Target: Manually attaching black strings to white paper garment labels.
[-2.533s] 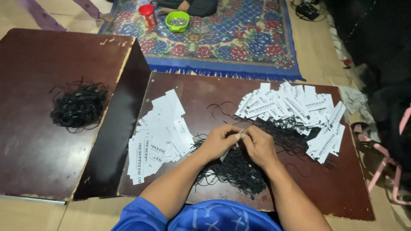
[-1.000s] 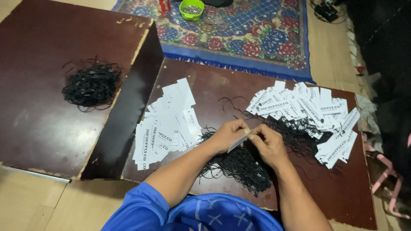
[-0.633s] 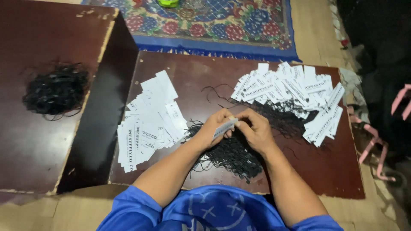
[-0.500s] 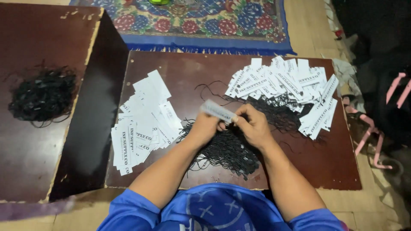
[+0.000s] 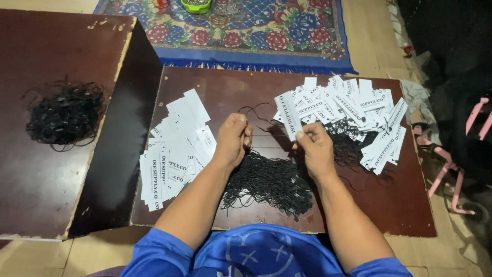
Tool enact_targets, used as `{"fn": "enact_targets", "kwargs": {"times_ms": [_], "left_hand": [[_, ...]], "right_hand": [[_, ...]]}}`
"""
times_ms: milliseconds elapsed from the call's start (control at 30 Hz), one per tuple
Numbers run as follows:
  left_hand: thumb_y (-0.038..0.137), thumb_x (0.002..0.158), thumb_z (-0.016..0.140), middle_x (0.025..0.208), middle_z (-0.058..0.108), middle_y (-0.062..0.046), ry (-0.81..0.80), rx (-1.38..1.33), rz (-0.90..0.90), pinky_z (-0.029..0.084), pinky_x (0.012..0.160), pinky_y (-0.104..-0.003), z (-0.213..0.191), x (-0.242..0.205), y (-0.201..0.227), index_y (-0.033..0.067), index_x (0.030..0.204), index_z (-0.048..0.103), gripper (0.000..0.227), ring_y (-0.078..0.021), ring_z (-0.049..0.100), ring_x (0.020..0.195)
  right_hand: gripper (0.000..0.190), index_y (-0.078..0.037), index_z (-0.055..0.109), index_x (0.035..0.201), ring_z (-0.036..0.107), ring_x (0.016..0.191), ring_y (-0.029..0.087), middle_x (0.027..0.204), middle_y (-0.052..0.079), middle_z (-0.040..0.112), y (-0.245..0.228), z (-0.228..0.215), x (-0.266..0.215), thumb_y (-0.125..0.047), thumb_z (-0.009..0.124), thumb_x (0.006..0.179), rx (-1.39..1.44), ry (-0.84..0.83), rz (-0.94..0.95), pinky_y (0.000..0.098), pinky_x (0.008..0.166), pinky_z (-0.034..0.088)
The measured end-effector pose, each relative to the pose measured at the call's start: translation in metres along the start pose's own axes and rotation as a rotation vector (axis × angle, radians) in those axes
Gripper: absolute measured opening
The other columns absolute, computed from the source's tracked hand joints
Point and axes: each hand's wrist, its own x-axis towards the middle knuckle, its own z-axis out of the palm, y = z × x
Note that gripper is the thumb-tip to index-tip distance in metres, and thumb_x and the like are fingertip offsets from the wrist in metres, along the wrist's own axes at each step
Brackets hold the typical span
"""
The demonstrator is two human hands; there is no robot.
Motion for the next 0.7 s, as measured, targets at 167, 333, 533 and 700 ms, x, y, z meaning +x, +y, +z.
{"fn": "enact_targets", "kwargs": {"times_ms": [167,333,533,700], "left_hand": [[0.026,0.084,0.069,0.056,0.064,0.000,0.048,0.835,0.084,0.049,0.051,-0.028,-0.002,-0.003,0.000,0.0224,0.089,0.073,0.007,-0.0162,0.061,0.050],[0.027,0.076,0.082,0.071,0.071,-0.007,-0.116,1.097,0.317,0.056,0.066,-0.033,0.009,-0.019,0.013,0.0173,0.083,0.079,0.012,-0.0263,0.071,0.069],[0.030,0.077,0.078,0.066,0.066,-0.003,-0.126,1.241,0.332,0.055,0.066,-0.036,0.001,-0.010,0.004,0.0175,0.074,0.073,0.013,-0.0286,0.068,0.071],[0.027,0.081,0.065,0.070,0.063,-0.009,-0.129,1.278,0.451,0.055,0.070,-0.044,0.002,-0.012,0.007,0.0154,0.073,0.065,0.014,-0.0357,0.069,0.078]], "right_hand": [[0.006,-0.004,0.062,0.100,0.068,0.060,0.019,0.070,0.010,0.065,-0.003,-0.001,0.002,-0.003,0.067,0.097,0.019,0.069,-0.004,0.0270,0.059,0.055],[0.007,-0.005,0.061,0.101,0.067,0.058,0.019,0.069,0.010,0.063,0.003,-0.001,0.004,-0.002,0.066,0.096,0.061,0.107,0.007,0.0271,0.059,0.056],[0.008,-0.003,0.061,0.101,0.067,0.059,0.018,0.070,0.010,0.064,0.015,-0.003,0.010,-0.002,0.067,0.096,0.050,0.110,0.010,0.0270,0.059,0.056],[0.009,-0.004,0.060,0.101,0.066,0.058,0.017,0.069,0.010,0.063,-0.003,0.000,0.004,-0.001,0.066,0.096,0.059,0.164,0.009,0.0276,0.060,0.057]]}}
